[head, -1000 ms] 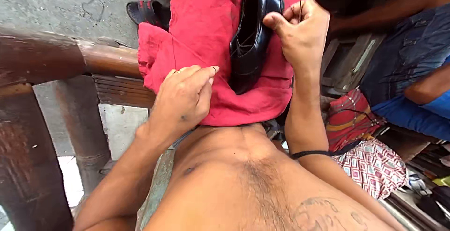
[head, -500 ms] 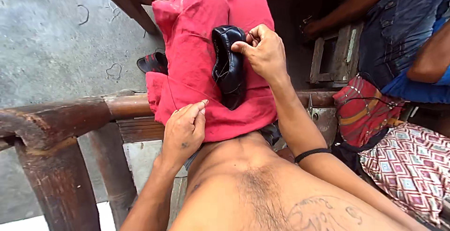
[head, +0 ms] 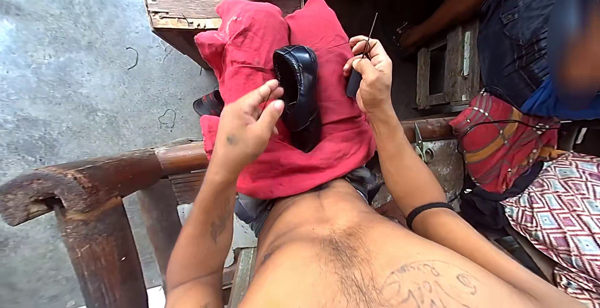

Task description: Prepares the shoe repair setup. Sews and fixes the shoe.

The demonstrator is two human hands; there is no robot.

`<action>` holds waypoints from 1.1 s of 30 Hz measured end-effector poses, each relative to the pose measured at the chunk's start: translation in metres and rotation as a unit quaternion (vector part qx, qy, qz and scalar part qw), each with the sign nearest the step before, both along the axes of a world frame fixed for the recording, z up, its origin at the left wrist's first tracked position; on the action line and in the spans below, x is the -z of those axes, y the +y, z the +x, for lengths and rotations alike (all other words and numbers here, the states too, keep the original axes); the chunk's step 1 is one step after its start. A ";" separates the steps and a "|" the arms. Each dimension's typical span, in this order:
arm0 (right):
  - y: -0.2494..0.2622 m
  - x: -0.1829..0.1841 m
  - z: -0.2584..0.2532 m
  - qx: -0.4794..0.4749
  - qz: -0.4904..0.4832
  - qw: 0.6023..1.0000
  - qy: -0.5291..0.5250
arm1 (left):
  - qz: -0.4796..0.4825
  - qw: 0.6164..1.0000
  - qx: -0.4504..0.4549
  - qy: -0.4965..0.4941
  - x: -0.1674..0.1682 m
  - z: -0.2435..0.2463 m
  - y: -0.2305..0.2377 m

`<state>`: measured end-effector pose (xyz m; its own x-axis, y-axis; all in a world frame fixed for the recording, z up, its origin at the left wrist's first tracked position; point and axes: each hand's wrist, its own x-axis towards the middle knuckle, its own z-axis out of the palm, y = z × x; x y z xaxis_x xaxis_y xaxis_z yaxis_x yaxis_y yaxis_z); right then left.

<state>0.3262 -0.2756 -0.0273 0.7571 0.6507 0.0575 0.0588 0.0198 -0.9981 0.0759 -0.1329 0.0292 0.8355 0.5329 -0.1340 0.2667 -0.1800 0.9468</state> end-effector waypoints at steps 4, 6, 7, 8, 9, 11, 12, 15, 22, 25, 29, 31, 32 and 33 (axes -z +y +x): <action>-0.019 -0.003 0.009 -0.003 -0.001 1.000 -0.004 | -0.091 0.993 0.042 0.057 0.004 0.065 0.022; -0.021 -0.017 0.005 0.000 -0.044 0.997 -0.059 | -0.106 0.990 0.071 0.063 0.011 0.082 0.029; -0.022 -0.023 -0.001 -0.007 -0.069 0.995 -0.077 | -0.122 0.989 0.069 0.055 0.015 0.085 0.029; -0.024 -0.029 -0.007 -0.021 -0.100 0.990 -0.094 | -0.145 0.986 0.065 0.044 0.018 0.086 0.030; -0.026 -0.032 -0.013 -0.042 -0.137 0.982 -0.120 | -0.172 0.983 0.060 0.032 0.020 0.085 0.031; -0.028 -0.030 -0.018 -0.090 -0.221 0.955 -0.176 | -0.221 0.973 0.059 0.020 0.023 0.084 0.034; -0.029 -0.027 -0.020 -0.109 -0.243 0.942 -0.205 | -0.231 0.970 0.064 0.027 0.022 0.084 0.036; -0.026 -0.022 -0.017 -0.129 -0.259 0.927 -0.237 | -0.246 0.965 0.065 0.058 0.018 0.085 0.039; -0.023 -0.021 -0.014 -0.150 -0.269 0.920 -0.241 | -0.271 0.957 0.083 0.066 0.017 0.085 0.044; -0.021 -0.029 -0.013 -0.164 -0.309 0.898 -0.267 | -0.278 0.953 0.100 0.070 0.017 0.085 0.047; -0.003 -0.065 0.016 -0.265 -0.422 0.811 -0.307 | -0.281 0.951 0.115 0.066 0.017 0.088 0.046; 0.005 -0.078 0.032 -0.314 -0.387 0.792 -0.354 | -0.281 0.950 0.130 0.043 0.020 0.089 0.047; 0.009 -0.092 0.032 -0.328 -0.348 0.786 -0.392 | -0.286 0.948 0.134 0.030 0.022 0.090 0.047; 0.017 -0.125 0.018 -0.345 -0.343 0.772 -0.408 | -0.287 0.948 0.135 0.023 0.023 0.090 0.047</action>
